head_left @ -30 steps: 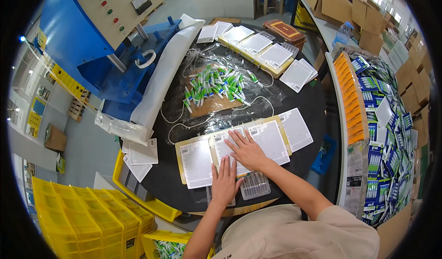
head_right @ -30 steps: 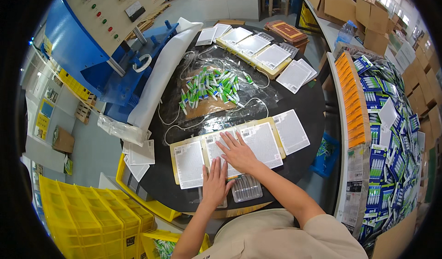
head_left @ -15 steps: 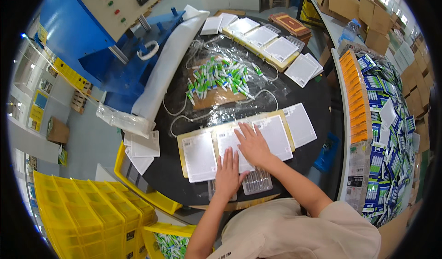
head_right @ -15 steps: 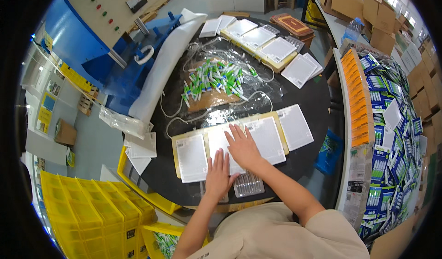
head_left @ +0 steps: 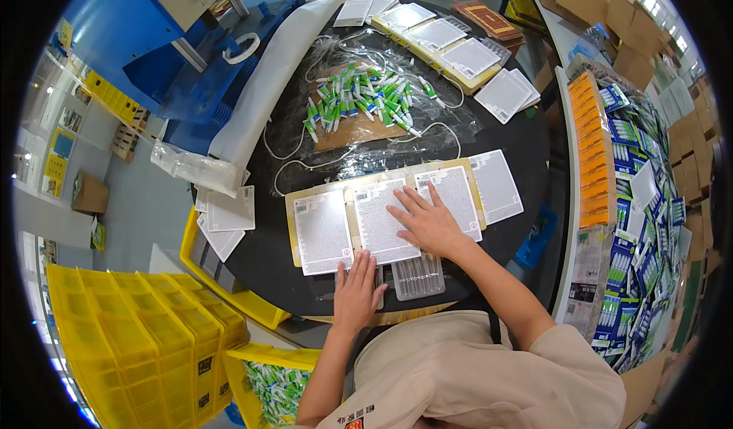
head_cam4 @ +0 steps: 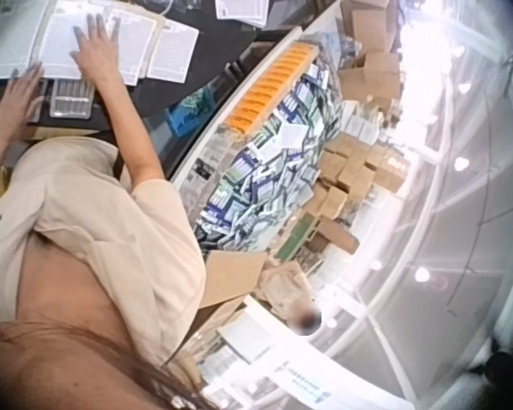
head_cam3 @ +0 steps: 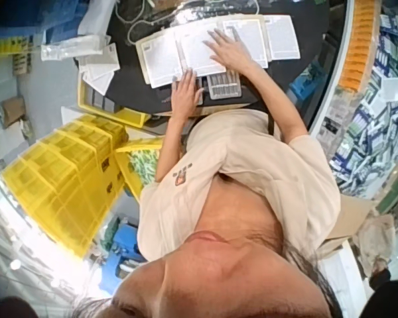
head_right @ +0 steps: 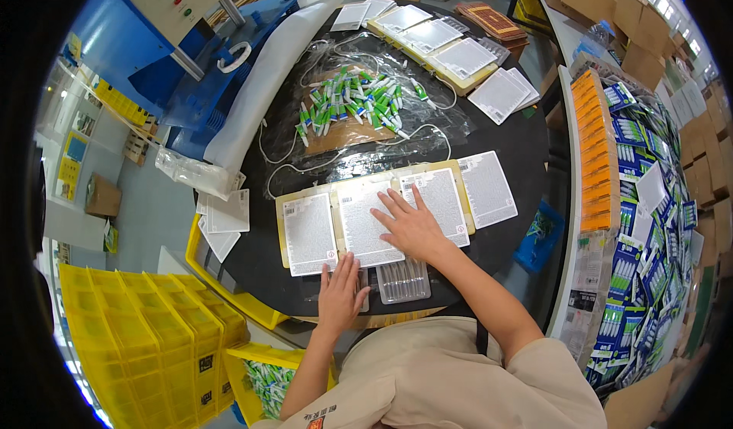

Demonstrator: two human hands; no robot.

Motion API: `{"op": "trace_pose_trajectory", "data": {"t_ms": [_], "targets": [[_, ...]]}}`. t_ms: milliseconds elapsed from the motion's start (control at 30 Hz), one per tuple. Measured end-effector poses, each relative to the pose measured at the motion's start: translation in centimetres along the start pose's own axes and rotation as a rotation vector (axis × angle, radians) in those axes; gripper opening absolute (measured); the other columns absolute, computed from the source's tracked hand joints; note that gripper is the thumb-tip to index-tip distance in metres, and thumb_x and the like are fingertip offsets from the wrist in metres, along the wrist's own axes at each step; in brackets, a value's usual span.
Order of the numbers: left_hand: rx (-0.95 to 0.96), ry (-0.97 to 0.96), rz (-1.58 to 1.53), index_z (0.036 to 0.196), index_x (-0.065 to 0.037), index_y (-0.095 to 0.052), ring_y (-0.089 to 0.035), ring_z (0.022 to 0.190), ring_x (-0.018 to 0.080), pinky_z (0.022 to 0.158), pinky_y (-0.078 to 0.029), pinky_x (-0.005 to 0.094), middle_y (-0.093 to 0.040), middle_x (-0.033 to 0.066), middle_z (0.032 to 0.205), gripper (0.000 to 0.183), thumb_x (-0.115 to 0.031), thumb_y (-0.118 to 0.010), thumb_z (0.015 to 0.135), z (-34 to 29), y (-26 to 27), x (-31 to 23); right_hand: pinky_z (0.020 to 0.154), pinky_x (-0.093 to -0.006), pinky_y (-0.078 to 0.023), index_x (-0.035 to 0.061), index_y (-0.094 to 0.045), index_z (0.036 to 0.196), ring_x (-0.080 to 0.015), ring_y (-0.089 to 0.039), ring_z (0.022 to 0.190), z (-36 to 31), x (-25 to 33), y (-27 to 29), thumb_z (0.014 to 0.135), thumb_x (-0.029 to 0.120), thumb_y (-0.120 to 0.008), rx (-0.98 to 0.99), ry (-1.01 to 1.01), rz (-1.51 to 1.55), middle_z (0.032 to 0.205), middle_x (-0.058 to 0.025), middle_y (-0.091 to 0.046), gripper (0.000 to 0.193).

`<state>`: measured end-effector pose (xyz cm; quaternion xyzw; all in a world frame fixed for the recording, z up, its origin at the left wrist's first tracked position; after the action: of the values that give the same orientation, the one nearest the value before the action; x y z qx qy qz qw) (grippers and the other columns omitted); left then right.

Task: The person places green cylindrical batteries into a three-compartment wooden jig, then covers each compartment with a white paper sheet. The person repeats this cycle multiple times, handling batteries and paper sheets by hand.

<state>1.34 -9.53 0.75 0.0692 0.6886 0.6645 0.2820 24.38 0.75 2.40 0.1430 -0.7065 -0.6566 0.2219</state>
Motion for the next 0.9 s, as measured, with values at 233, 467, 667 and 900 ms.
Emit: {"op": "trace_pose_trajectory", "data": {"t_ms": [233, 467, 667, 900], "targets": [[-0.027, 0.009, 0.159, 0.153, -0.006, -0.045, -0.029, 0.153, 0.0262, 0.122, -0.017, 0.0631, -0.039, 0.0077, 0.163, 0.070, -0.045, -0.061, 0.097, 0.3, -0.3, -0.7, 0.125, -0.0583, -0.015, 0.0136, -0.040, 0.157, -0.0323, -0.024, 0.155, 1.8, 1.8, -1.0, 0.099, 0.049, -0.057, -0.108, 0.032, 0.084, 0.165, -0.0173, -0.030, 0.070], [-0.006, 0.033, 0.148, 0.154, -0.007, -0.043, -0.029, 0.153, 0.0294, 0.123, -0.014, 0.0641, -0.039, 0.0088, 0.162, 0.071, -0.046, -0.061, 0.098, 1.5, 0.5, -0.8, 0.124, -0.0541, -0.022, 0.0123, -0.041, 0.156, -0.0322, -0.026, 0.154, 2.2, 2.3, -1.2, 0.101, 0.048, -0.054, -0.101, 0.035, 0.177, 0.165, -0.0181, -0.030, 0.067], [-0.106, 0.175, 0.091, 0.156, -0.008, -0.039, -0.026, 0.154, 0.0330, 0.125, -0.010, 0.0610, -0.032, 0.0135, 0.165, 0.070, -0.040, -0.061, 0.098, 2.0, 2.6, 3.0, 0.120, -0.0541, -0.031, 0.0121, -0.053, 0.147, -0.0349, -0.036, 0.148, -2.2, -4.6, 3.2, 0.099, 0.035, -0.061, -0.399, -0.172, 0.273, 0.157, -0.0175, -0.041, 0.054], [-0.026, 0.188, 0.102, 0.157, -0.007, -0.037, -0.020, 0.155, 0.0374, 0.125, -0.011, 0.0576, -0.024, 0.0194, 0.167, 0.069, -0.039, -0.059, 0.099, 3.1, 1.3, 6.0, 0.121, -0.0632, -0.020, 0.0170, -0.048, 0.153, -0.0381, -0.028, 0.152, -4.5, -4.6, -2.4, 0.101, 0.047, -0.053, -0.328, -0.215, 0.022, 0.163, -0.0211, -0.032, 0.060]]}}
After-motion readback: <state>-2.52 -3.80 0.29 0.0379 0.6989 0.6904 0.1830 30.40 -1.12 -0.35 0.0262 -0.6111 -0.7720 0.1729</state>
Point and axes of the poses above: each hand's wrist, its own z-axis towards the middle knuckle, its own y-axis out of the back of the hand, x = y × z, the point moved 2 cm from there along z, towards the middle knuckle
